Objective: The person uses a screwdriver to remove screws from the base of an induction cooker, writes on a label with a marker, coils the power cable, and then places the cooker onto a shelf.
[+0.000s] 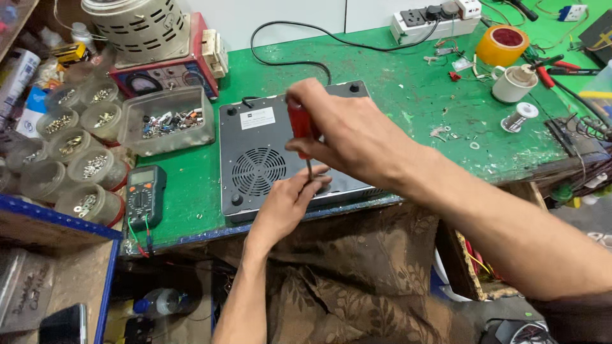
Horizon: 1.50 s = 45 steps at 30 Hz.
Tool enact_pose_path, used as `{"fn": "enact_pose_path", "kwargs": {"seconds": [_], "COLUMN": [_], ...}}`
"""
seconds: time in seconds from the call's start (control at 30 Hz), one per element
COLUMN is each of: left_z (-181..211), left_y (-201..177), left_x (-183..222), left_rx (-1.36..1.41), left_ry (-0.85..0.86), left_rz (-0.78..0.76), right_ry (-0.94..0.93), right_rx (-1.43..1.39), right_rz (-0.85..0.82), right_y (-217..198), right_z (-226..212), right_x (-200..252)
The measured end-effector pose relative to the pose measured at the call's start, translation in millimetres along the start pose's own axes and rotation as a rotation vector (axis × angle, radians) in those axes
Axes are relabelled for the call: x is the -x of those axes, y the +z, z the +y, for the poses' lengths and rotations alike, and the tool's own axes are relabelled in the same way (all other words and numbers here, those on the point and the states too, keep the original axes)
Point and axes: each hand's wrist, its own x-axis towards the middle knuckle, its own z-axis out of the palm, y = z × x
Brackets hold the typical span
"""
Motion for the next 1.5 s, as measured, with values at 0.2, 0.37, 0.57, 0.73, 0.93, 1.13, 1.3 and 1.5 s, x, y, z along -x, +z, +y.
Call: {"fn": "enact_pose_path", "kwargs": {"seconds": [0.2, 0.37, 0.57, 0.73, 0.93, 1.13, 1.3, 1.5], "left_z": [-3.0, -28.4, -8.5, 39.5, 12.1, -84.7, -95.7, -92.4], "left_y": [-0.7, -2.1, -26.1, 0.0, 113.6, 253.0, 295.7, 298.9], "left_x": [0.8, -5.4, -22.7, -92.1, -244.2, -381.6, -402.2, -391.7], "left_rx": [-0.029, -0.211, -0.032, -0.016, -0.253, -0.325, -0.444, -0.585], "left_ry": [0.022, 0.004, -0.047, 0.022, 0.224, 0.43, 0.386, 0.497], "left_rz": [0.004, -0.04, -0.336, -0.308, -0.385, -0.251, -0.246, -0.232], "right_ry": [0.085, 0.094, 0.263, 0.225, 0.531, 0.773, 0.867, 0.86], "right_rx": [-0.156, -0.265, -0.158, 0.042, 0.166, 0.111, 0.004, -0.022], "right_rz": [-0.024, -0.065, 0.313, 0.528, 0.544, 0.501, 0.518, 0.536], "right_y": [-3.4, 7.8, -7.2, -63.1, -61.5, -72.4, -78.2, -73.8], "right_z": [-5.6, -5.5, 23.1, 81.9, 161.8, 179.4, 186.1, 199.9], "right_x": [7.7, 21.2, 55.6, 128.2, 171.4, 175.8, 182.2, 196.9]}}
